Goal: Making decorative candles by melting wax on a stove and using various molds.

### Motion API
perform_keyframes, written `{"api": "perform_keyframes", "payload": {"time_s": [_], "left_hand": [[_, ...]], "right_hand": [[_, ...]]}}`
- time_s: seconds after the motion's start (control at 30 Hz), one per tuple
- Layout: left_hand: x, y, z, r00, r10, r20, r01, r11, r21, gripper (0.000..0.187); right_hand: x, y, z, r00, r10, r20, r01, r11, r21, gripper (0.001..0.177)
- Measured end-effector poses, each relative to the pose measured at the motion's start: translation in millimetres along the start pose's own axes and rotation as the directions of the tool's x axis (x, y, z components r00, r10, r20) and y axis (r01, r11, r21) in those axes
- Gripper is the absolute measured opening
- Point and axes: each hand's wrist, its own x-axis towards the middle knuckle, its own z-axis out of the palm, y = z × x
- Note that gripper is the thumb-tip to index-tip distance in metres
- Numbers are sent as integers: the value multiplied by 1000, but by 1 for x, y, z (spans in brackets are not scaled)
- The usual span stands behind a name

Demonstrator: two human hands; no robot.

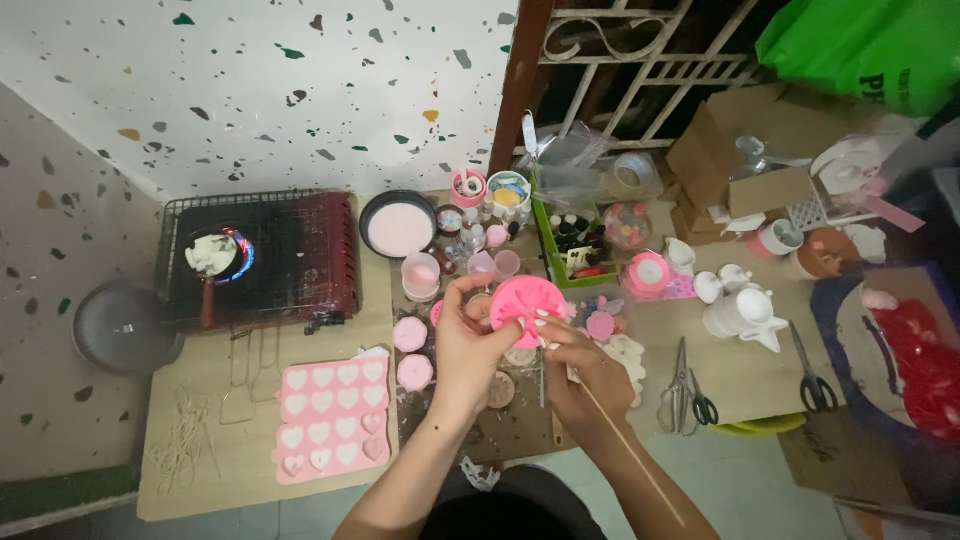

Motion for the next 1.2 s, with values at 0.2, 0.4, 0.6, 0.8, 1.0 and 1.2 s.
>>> {"api": "perform_keyframes", "payload": {"time_s": [0.2, 0.4, 0.6, 0.8, 1.0, 1.2], "left_hand": [[3, -12, -3, 1000, 16, -27, -16, 1000, 15, 60], [5, -22, -6, 998, 64, -22, -63, 996, 58, 60], [8, -17, -7, 992, -126, 7, 126, 988, -86, 48], [15, -28, -17, 962, -263, 74, 274, 921, -276, 37], [11, -28, -15, 948, -304, 95, 319, 901, -294, 39], [9, -32, -14, 957, -279, 85, 291, 921, -259, 38]], "right_hand": [[-1, -1, -1, 998, -5, 62, 8, 999, -36, 24], [-3, 2, -1, 997, -29, 70, 32, 998, -52, 24], [-23, 13, 4, 976, 182, 117, -189, 981, 51, 21], [-27, 17, 9, 839, 508, -193, -329, 757, 564, 22], [-23, 24, 11, 789, 608, -87, -492, 711, 502, 18], [-33, 40, 20, 799, 598, -70, -473, 695, 542, 18]]}}
